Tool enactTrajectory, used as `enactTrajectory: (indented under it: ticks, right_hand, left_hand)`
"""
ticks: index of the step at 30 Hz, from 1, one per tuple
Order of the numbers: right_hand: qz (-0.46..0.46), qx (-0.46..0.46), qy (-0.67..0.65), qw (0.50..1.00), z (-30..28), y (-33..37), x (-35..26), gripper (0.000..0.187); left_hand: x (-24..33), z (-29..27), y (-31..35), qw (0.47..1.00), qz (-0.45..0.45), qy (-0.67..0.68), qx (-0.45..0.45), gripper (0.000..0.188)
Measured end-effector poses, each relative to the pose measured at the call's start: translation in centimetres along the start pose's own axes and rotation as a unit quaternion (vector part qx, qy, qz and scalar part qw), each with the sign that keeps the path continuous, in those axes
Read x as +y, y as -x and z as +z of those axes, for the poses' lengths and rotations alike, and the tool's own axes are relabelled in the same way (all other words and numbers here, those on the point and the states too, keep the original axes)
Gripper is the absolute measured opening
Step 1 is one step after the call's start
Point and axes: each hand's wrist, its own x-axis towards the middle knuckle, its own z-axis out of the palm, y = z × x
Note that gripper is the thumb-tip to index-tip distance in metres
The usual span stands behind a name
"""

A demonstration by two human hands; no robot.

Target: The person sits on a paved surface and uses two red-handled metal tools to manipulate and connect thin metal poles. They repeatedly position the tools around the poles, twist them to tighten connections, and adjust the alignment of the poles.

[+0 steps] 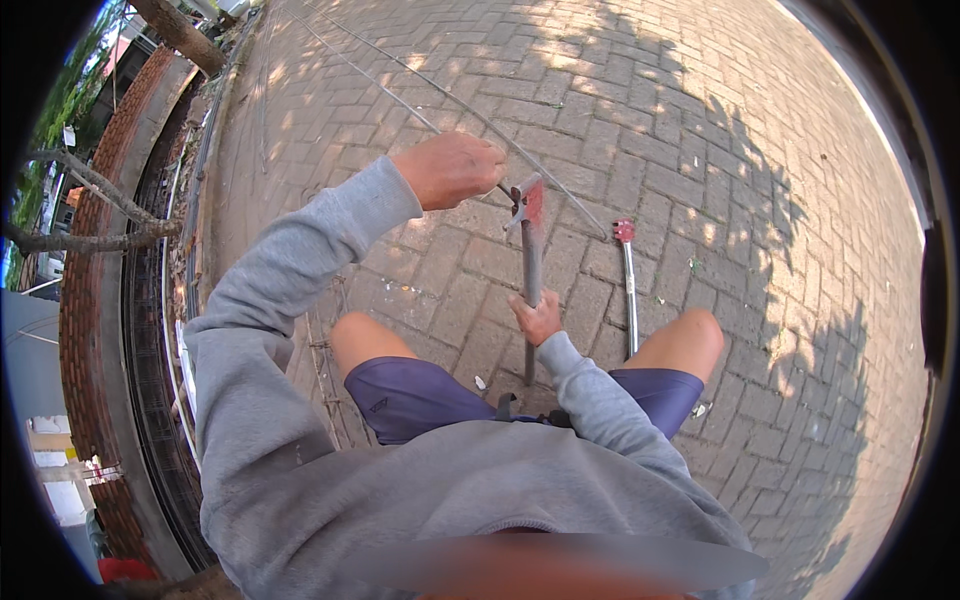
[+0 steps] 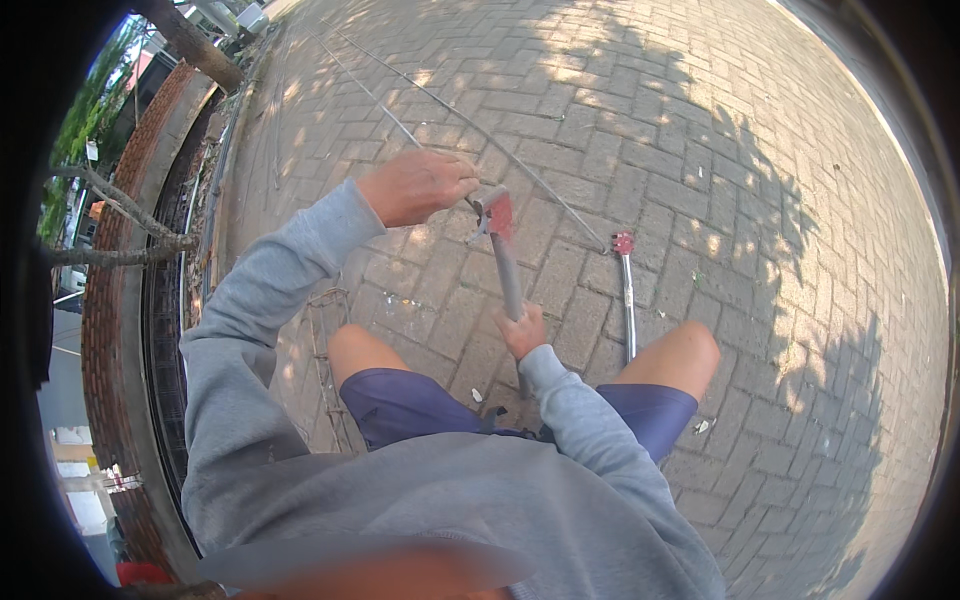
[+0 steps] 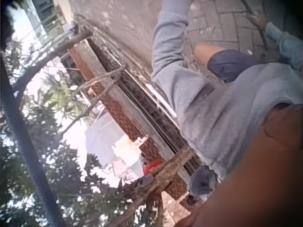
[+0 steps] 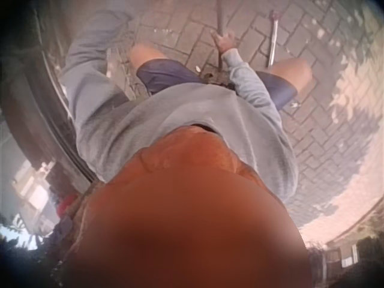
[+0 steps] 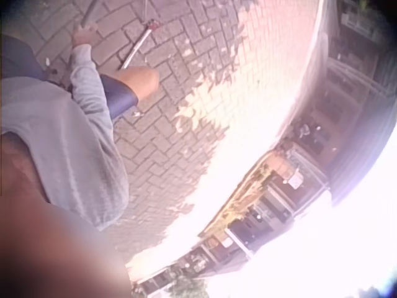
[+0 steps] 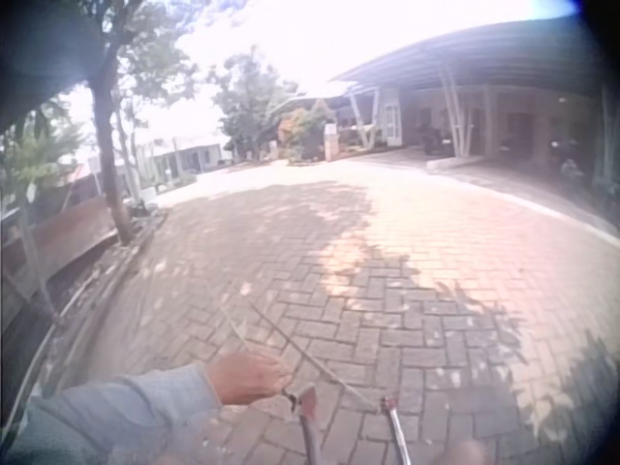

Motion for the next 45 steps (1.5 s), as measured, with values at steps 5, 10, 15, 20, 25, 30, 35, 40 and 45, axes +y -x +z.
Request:
enactTrajectory:
  ticks: [5,10,15,20,25,30,35,40,45]
  right_hand:
    - [0.125,-0.011,-0.13,0.983,-0.3,-0.2,-0.8,0.036]
    - [0.111,0.064,-0.098,0.987,-0.6,-0.1,-3.5,0.038]
    - [0.098,0.058,-0.133,0.985,-0.2,0.5,-3.9,0.039]
    - [0.08,0.003,-0.132,0.988,-0.3,0.8,-2.4,0.041]
    - [0.063,0.057,-0.064,0.994,0.0,1.0,-2.7,0.04]
    - [0.144,-0.014,-0.057,0.988,-1.9,3.2,-3.6,0.026]
    - [0.15,-0.037,-0.054,0.987,-2.7,5.6,-2.7,0.027]
    - [0.164,0.031,-0.025,0.986,-1.7,6.6,-2.4,0.024]
    - [0.171,0.036,-0.066,0.982,-2.0,6.4,-2.9,0.034]
  left_hand:
    - [-1.8,0.2,-0.7,0.995,0.059,-0.015,-0.074,0.008]
    - [-1.1,0.8,-0.3,0.999,0.038,0.024,0.024,0.01]
    - [-0.4,1.8,1.1,0.999,0.01,-0.008,0.043,0.009]
    - [0.9,3.5,2.0,0.991,0.014,-0.029,0.131,0.01]
    - [1.6,4.6,2.3,0.985,-0.023,-0.028,0.17,0.011]
    - [2.7,5.2,3.1,0.991,-0.006,-0.04,0.126,0.013]
    - [3.7,6.9,4.1,0.993,0.004,-0.038,0.113,0.015]
    - [4.0,8.1,4.3,0.984,0.004,-0.042,0.173,0.018]
    - [4.3,8.2,4.4,0.985,-0.017,-0.034,0.167,0.018]
